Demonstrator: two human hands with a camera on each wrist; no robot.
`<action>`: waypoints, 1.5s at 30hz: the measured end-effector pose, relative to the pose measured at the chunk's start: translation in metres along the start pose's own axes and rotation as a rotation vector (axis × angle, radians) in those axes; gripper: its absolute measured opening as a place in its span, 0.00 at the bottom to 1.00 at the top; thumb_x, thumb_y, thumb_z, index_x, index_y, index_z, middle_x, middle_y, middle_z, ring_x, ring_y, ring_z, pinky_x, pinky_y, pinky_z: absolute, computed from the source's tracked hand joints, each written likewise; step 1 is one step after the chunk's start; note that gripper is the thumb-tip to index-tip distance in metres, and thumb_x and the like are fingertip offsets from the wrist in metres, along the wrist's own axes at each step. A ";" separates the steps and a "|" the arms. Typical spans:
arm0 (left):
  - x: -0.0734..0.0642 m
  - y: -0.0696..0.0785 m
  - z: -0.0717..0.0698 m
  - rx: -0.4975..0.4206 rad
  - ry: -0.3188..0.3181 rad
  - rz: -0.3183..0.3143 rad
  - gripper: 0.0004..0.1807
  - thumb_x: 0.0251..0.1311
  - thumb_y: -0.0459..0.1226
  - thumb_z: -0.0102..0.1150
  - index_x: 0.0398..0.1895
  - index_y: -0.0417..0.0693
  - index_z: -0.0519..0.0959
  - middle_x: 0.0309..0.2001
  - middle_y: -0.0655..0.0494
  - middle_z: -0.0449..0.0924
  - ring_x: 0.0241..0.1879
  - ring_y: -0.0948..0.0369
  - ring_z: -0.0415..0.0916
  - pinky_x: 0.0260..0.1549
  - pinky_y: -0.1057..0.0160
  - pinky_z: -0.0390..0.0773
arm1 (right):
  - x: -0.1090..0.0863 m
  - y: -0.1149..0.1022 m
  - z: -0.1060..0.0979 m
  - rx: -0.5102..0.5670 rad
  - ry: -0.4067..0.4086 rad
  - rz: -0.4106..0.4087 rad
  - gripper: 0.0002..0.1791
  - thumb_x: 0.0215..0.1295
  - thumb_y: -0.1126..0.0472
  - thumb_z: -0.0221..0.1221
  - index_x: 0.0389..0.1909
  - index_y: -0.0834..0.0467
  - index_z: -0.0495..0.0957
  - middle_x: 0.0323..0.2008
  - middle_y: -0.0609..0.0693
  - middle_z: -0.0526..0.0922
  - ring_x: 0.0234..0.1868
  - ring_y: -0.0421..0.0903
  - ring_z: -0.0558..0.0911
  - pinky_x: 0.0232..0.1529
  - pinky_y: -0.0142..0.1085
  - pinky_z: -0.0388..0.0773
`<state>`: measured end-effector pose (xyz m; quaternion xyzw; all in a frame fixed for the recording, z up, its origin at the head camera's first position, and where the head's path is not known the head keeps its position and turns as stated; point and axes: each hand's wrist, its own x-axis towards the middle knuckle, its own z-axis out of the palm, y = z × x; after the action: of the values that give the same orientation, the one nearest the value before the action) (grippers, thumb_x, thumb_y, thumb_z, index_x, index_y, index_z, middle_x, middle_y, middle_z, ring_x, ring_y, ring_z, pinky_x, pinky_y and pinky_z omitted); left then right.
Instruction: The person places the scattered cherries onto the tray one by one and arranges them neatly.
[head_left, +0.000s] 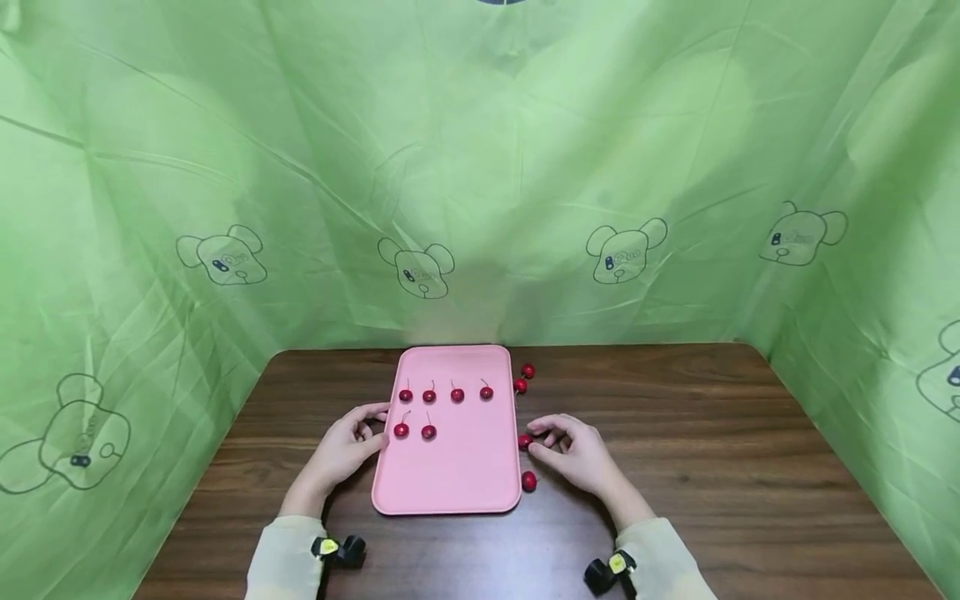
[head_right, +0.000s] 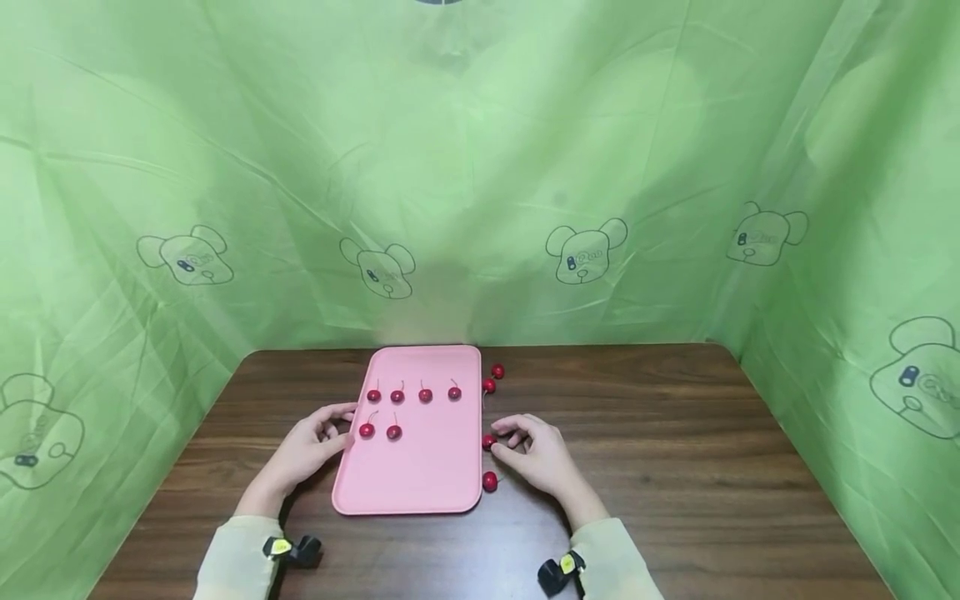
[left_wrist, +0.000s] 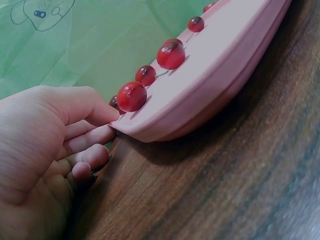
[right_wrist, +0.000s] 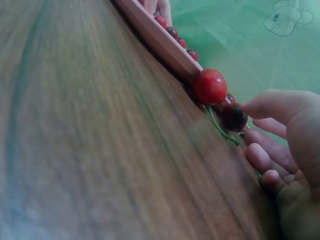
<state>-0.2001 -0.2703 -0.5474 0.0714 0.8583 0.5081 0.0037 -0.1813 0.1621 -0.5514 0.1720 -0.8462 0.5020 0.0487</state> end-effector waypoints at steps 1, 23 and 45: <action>0.000 0.000 0.000 0.003 -0.003 -0.002 0.28 0.66 0.29 0.72 0.69 0.43 0.82 0.55 0.46 0.83 0.33 0.60 0.73 0.33 0.66 0.72 | 0.000 0.001 0.000 -0.004 0.000 -0.002 0.16 0.62 0.64 0.79 0.50 0.52 0.90 0.43 0.44 0.90 0.38 0.42 0.84 0.35 0.31 0.77; 0.002 0.003 -0.003 0.000 -0.013 0.013 0.28 0.65 0.29 0.72 0.70 0.42 0.81 0.55 0.44 0.83 0.33 0.60 0.73 0.33 0.66 0.72 | 0.002 -0.004 0.002 -0.036 -0.023 -0.041 0.15 0.63 0.62 0.79 0.51 0.51 0.92 0.40 0.43 0.89 0.38 0.45 0.84 0.37 0.32 0.77; 0.002 0.001 -0.002 -0.024 -0.023 0.003 0.28 0.65 0.28 0.72 0.69 0.42 0.81 0.55 0.43 0.82 0.33 0.61 0.72 0.33 0.67 0.72 | 0.004 0.000 0.004 -0.005 -0.027 -0.040 0.13 0.61 0.64 0.80 0.46 0.51 0.92 0.37 0.42 0.89 0.37 0.43 0.84 0.37 0.31 0.78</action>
<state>-0.2020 -0.2718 -0.5457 0.0786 0.8519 0.5176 0.0135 -0.1847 0.1575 -0.5529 0.1957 -0.8444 0.4964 0.0477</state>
